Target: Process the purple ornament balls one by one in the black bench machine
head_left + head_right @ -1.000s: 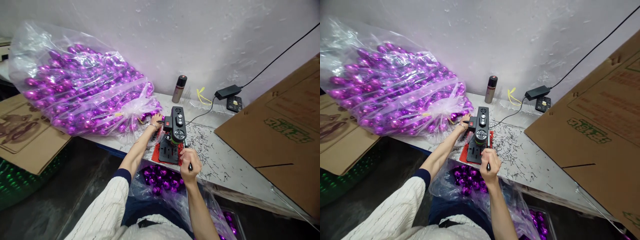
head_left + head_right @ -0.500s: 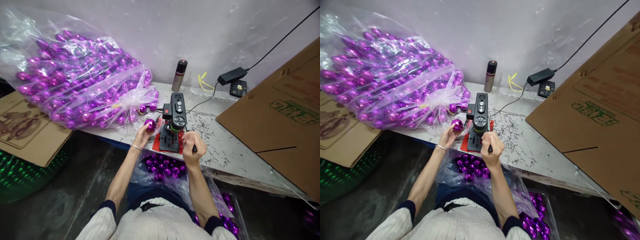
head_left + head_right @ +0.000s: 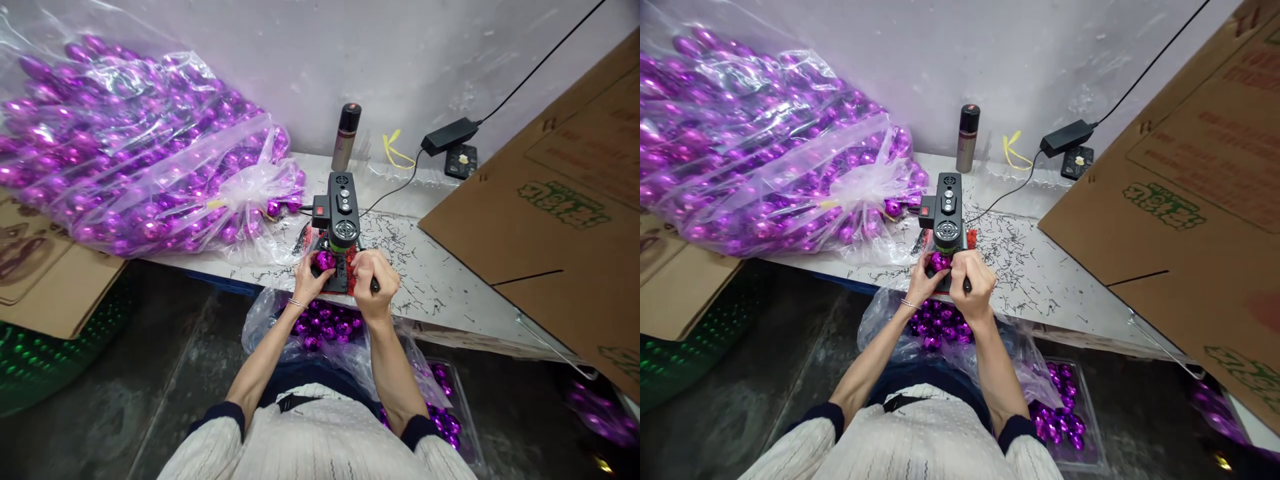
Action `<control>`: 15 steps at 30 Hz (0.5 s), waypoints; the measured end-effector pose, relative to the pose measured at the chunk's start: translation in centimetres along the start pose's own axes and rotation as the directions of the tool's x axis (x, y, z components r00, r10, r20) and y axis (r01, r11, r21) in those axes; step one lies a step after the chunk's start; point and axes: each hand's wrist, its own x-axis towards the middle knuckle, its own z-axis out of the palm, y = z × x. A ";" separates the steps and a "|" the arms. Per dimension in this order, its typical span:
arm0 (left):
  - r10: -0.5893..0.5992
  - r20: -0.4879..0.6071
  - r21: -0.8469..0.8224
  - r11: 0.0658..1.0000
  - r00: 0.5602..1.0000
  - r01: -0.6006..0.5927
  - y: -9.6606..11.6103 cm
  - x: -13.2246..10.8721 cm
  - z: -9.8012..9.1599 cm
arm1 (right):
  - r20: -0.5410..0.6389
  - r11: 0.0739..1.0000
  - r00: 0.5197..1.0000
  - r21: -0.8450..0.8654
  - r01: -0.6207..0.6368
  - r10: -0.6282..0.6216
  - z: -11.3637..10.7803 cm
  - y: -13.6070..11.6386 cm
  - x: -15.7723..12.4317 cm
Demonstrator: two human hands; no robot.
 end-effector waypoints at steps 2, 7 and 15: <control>0.020 0.019 0.007 1.000 1.000 -0.020 0.1 -0.1 -0.3 | 0.001 1.000 1.000 -0.004 0.011 -0.011 0.0 0.1 -0.1; 0.103 0.027 0.065 0.992 0.994 -0.105 0.2 -0.3 -0.6 | 0.007 1.000 1.000 -0.016 0.027 -0.027 -0.1 0.1 -0.1; 0.103 0.132 0.036 0.993 0.986 -0.109 0.1 -0.5 -1.2 | 0.004 0.999 1.000 -0.009 0.031 -0.031 -0.1 0.2 -0.2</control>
